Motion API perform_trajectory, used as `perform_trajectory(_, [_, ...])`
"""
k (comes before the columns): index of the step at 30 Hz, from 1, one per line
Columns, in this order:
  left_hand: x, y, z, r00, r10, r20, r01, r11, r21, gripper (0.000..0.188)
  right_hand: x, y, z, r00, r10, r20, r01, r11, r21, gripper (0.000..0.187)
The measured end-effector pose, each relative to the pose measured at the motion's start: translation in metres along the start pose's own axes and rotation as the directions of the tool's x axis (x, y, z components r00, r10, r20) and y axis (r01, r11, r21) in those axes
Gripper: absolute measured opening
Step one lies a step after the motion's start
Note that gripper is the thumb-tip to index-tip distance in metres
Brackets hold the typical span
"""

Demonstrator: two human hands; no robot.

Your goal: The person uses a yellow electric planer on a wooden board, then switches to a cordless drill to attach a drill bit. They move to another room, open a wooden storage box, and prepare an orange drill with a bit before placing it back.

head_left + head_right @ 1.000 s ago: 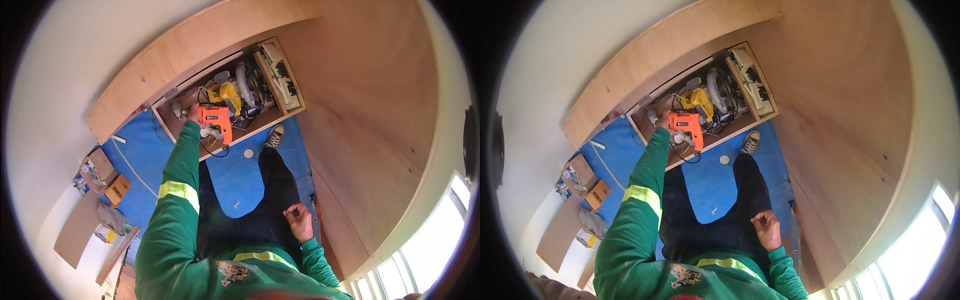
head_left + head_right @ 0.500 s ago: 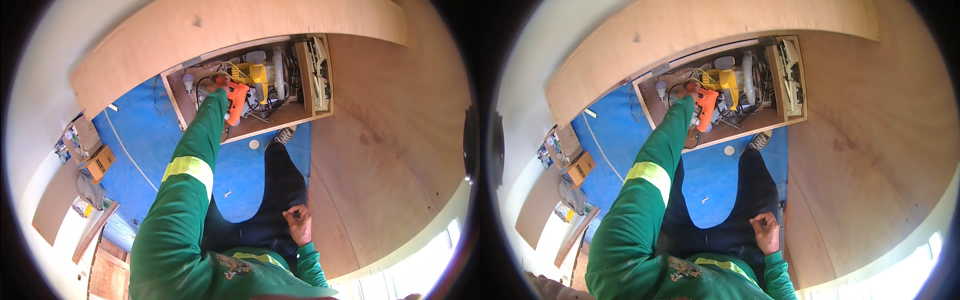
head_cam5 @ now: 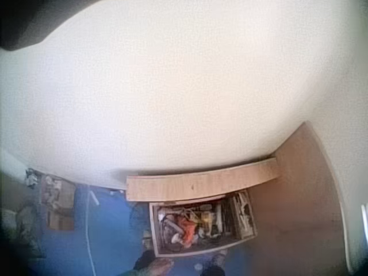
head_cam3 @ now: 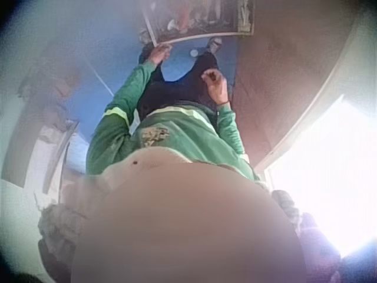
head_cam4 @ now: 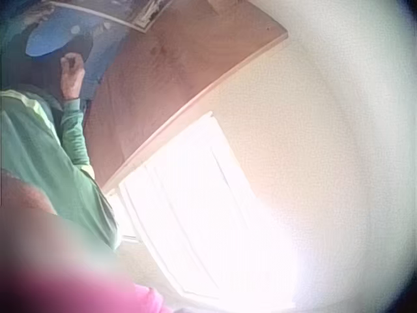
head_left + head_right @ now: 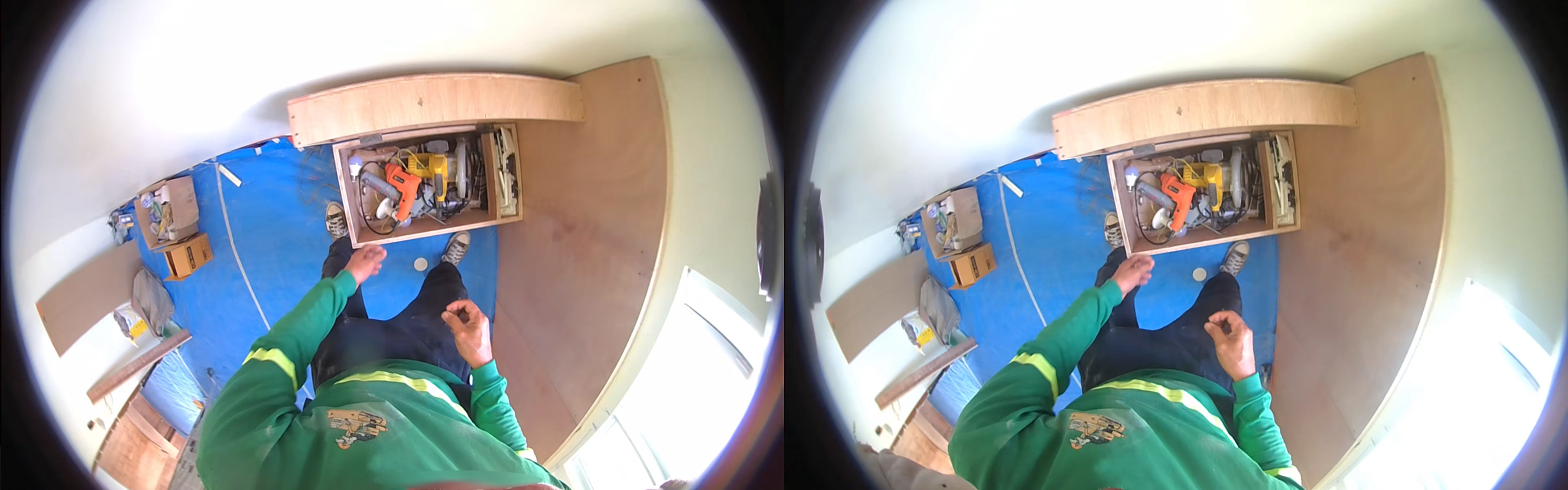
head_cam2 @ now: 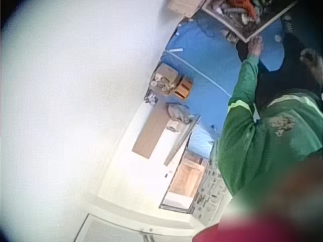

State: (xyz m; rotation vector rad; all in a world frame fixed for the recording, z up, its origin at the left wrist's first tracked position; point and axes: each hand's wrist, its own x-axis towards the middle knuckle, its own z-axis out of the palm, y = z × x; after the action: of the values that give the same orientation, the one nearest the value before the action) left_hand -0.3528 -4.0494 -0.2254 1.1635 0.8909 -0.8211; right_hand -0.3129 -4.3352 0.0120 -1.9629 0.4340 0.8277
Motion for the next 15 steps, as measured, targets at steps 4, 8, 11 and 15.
perform_trajectory(4, [-0.130,0.003,0.049,0.970,0.186,0.158,-0.176,0.981,-0.076,0.049,0.004,-0.027,-0.012,0.954,-0.226,0.198,0.237,0.971,-0.033,0.017])
perform_trajectory(8, [-0.213,-0.004,0.160,0.958,0.280,0.058,-0.196,0.792,-0.578,0.066,-0.012,-0.043,-0.030,0.762,-0.384,0.522,0.504,0.857,-0.106,0.021])
perform_trajectory(11, [-0.241,-0.013,0.220,0.911,0.407,0.072,-0.158,0.503,-0.850,0.062,-0.035,-0.048,-0.045,0.614,-0.404,0.679,0.678,0.710,-0.191,0.024])
perform_trajectory(15, [-0.265,-0.039,0.243,0.913,0.408,0.014,-0.238,0.560,-0.794,0.058,-0.059,-0.040,-0.064,0.509,-0.342,0.790,0.800,0.528,-0.286,0.026])
